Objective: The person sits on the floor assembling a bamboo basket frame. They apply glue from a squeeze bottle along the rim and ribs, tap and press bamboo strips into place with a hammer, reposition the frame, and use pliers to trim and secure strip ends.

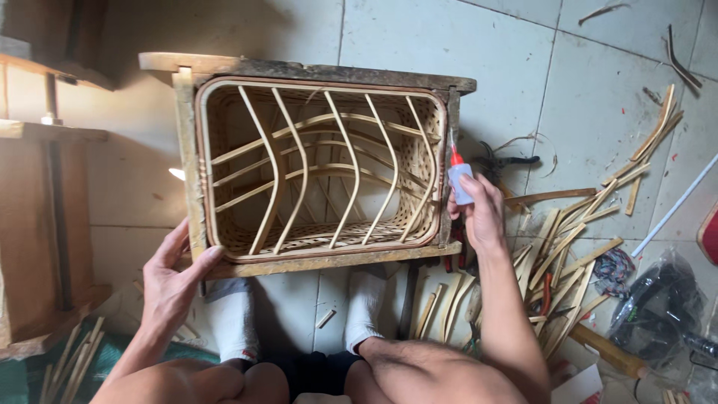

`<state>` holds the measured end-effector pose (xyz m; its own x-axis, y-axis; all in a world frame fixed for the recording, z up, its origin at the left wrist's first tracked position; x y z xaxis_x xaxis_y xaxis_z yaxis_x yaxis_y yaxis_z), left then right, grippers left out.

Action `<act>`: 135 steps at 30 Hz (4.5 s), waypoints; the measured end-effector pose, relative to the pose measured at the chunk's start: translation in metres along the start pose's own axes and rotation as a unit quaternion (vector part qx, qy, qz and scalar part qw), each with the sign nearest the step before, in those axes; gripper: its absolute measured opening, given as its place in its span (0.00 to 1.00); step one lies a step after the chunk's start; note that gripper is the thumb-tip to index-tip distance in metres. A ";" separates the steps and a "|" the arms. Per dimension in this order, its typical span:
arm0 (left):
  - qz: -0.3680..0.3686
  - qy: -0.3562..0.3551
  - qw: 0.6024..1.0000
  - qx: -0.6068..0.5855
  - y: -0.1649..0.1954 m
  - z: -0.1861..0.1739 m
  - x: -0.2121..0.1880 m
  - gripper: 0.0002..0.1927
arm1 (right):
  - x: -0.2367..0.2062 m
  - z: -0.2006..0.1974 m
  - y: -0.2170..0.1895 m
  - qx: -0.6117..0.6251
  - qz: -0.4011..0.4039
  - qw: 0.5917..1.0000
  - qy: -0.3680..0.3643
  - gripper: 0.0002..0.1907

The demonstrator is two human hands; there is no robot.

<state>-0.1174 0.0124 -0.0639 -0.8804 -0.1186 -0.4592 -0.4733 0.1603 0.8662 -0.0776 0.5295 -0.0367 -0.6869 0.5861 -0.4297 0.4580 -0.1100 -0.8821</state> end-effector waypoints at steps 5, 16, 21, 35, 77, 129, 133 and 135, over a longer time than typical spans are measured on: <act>-0.044 0.008 0.998 -0.038 -0.002 0.007 -0.006 0.37 | 0.018 -0.004 0.001 -0.012 0.010 1.000 0.005 0.19; -0.072 0.022 0.995 -0.058 -0.011 0.009 -0.007 0.37 | 0.013 -0.012 0.006 -0.048 -0.018 0.999 0.001 0.21; -0.046 0.019 0.998 -0.048 -0.015 0.006 -0.006 0.36 | -0.022 -0.025 0.019 -0.008 0.009 1.000 0.001 0.22; -0.050 0.020 0.997 -0.064 -0.022 0.005 -0.007 0.37 | -0.027 -0.028 0.022 -0.059 -0.019 0.998 0.027 0.21; 0.024 0.047 0.997 -0.050 -0.022 0.001 -0.018 0.31 | -0.103 -0.067 0.058 -0.155 -0.010 0.987 0.047 0.17; -0.096 -0.080 0.991 0.040 -0.036 0.097 -0.001 0.23 | -0.156 0.042 -0.080 -0.509 -0.471 0.716 -0.079 0.23; -0.100 -0.092 0.990 0.026 -0.036 0.097 0.001 0.26 | -0.156 0.066 -0.074 -0.507 -0.480 0.708 -0.109 0.24; -0.095 -0.099 0.990 0.020 -0.034 0.097 0.002 0.28 | -0.156 0.074 -0.073 -0.517 -0.485 0.696 -0.117 0.24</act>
<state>-0.1056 0.1018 -0.1137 -0.7620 0.0441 -0.6461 -0.6280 0.1934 0.7538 -0.0456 0.3871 0.0800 -0.9735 -0.1777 0.1439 -0.2066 0.9531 -0.2211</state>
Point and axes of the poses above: each hand's wrist, its own x-axis towards the middle knuckle, its own z-axis out of the palm, y = z × x, the point moved 8 cm from there along x, towards the middle knuckle, and after that the axes turned 11 degrees about y, right-handed, at the moved point
